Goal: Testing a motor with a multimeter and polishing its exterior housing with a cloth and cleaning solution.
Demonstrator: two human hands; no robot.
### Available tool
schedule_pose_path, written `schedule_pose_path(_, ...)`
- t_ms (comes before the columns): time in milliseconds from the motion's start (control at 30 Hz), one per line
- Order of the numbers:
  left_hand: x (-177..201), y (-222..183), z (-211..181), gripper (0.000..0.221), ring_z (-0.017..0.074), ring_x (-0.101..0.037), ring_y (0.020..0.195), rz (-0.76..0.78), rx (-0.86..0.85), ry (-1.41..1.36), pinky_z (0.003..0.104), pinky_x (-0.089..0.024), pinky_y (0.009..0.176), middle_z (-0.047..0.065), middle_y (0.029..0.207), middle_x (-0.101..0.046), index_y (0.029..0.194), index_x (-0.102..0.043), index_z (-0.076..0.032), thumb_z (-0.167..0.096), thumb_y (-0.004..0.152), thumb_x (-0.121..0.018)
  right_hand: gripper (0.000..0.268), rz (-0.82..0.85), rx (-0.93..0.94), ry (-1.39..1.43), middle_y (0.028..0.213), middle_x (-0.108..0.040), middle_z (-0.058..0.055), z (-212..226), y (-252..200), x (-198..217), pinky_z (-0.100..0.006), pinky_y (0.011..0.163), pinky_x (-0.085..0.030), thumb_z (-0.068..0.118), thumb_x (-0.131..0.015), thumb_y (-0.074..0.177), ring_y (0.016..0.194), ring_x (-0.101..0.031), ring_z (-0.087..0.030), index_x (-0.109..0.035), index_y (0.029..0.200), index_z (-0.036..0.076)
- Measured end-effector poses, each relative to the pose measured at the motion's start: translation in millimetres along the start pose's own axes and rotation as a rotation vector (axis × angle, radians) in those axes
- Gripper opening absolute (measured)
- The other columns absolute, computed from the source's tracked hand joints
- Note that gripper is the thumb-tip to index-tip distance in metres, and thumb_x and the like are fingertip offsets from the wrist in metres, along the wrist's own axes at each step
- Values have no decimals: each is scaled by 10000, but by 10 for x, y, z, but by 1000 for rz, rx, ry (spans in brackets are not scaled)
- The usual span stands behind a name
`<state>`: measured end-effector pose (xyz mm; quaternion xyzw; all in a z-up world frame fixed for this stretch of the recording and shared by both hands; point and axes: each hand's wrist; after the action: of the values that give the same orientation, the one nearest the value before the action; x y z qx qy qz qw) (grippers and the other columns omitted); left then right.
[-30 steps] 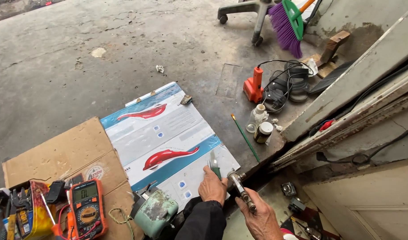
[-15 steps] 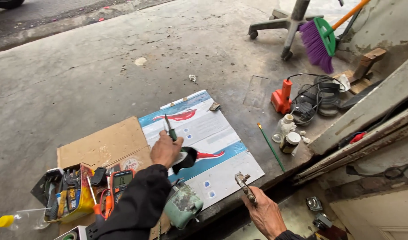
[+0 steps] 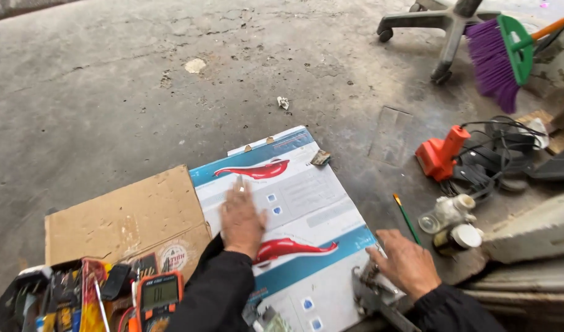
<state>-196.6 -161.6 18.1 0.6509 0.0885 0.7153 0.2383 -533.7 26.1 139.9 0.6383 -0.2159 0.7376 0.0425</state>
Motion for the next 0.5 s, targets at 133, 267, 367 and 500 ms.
schedule_pose_path(133,74,95,-593,866,420,-302,1635,205,-214,-477,580,-238,1287,208,1782,-337,1672,-414,-90,-428,937,-721,598,-81,129,-1,1438,-690,48,208,973,48,-413,987,-664,542,-688,975,1088,-812,-242,-641,1477,221)
schedule_pose_path(267,430,426,-681,1704,514,128,1687,925,-163,-467,777,45,1273,300,1841,71,1778,-11,-56,-794,585,-978,429,-203,304,150,1388,-741,-8,758,1751,354,-412,940,-649,353,-741,977,1030,-798,-256,-732,1347,136)
schedule_pose_path(367,699,589,-673,1751,461,170,1704,1079,-147,-409,830,-24,1263,222,1871,158,1794,96,-116,-679,554,-1005,391,-222,329,220,1300,-756,-12,1125,2361,395,-408,931,-624,326,-725,989,1017,-778,-255,-760,1344,164)
schedule_pose_path(500,762,676,-694,1727,432,191,1706,1134,-108,-412,849,15,1262,175,1880,189,1795,137,-149,-568,570,-1005,301,-359,522,258,1207,-733,-45,1541,3259,346,-403,889,-614,257,-744,1009,977,-744,-254,-770,1282,133)
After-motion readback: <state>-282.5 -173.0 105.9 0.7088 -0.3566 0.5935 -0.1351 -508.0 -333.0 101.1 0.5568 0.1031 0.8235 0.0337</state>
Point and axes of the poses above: each hand's wrist, its own y-axis towards the middle knuckle, its own x-axis out of the back of the hand, z = x × y
